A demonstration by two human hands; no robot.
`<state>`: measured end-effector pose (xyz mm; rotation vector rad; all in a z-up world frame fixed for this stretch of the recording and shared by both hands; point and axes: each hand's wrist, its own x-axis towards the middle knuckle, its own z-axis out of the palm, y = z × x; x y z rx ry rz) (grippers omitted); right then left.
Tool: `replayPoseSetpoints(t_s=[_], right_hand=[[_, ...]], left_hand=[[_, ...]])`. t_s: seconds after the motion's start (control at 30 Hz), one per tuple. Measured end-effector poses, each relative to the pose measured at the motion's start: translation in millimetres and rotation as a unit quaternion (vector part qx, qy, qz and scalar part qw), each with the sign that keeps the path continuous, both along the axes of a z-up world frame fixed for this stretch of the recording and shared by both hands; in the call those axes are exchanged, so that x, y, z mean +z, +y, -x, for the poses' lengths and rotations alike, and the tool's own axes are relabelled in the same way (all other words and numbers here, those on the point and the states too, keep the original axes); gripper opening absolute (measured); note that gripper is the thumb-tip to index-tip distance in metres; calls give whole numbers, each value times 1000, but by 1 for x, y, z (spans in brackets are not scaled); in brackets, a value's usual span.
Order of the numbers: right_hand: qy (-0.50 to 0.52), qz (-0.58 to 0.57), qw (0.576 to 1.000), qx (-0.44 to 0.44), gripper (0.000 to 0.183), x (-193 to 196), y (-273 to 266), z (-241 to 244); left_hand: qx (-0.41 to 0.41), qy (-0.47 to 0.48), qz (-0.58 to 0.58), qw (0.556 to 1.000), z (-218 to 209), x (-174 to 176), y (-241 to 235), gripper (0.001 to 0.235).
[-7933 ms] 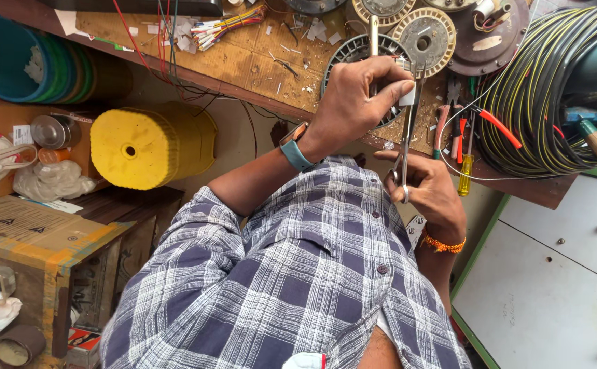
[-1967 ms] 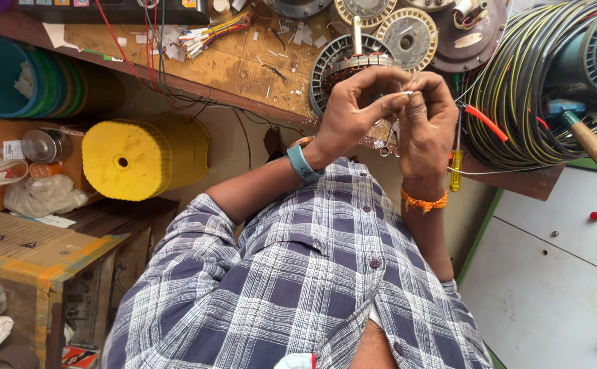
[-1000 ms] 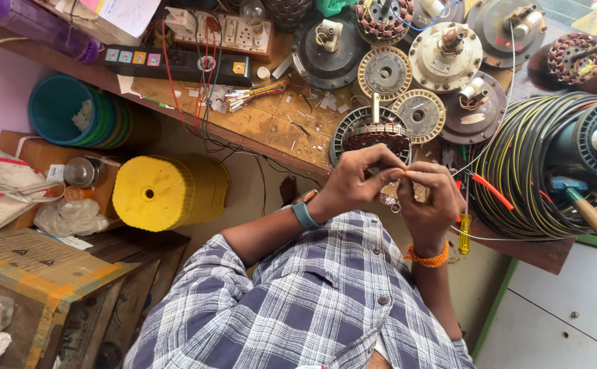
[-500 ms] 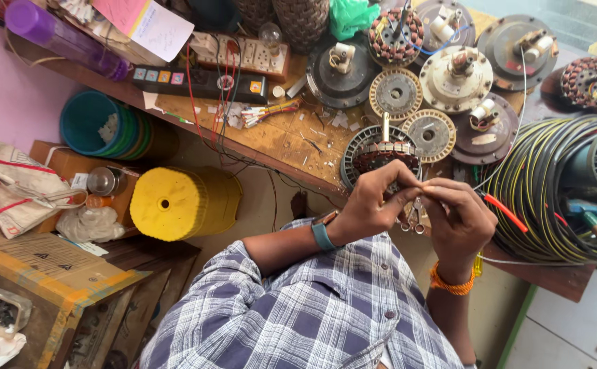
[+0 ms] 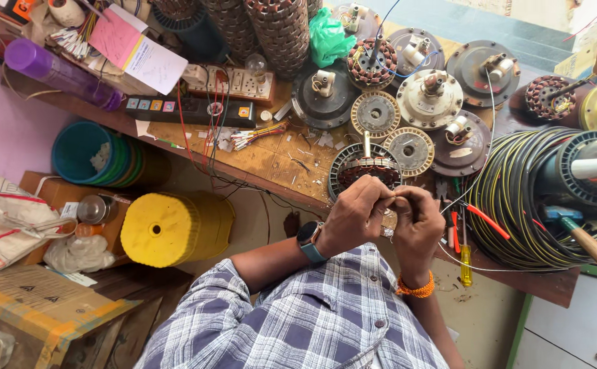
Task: The person trims white insulating material on a motor stator using scissors and then inserts the trimmed pieces into slots on the stator. The person repeats this process for multiple slots.
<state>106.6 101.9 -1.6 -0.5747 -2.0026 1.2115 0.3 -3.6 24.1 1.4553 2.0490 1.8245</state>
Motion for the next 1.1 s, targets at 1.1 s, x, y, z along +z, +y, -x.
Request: replayPoseSetpoints(t_s=[1.1], right_hand=[[18,-126,991,45,13,-31,44,34]], left_hand=[[-56,152,102,982,86,-53,-8,61]])
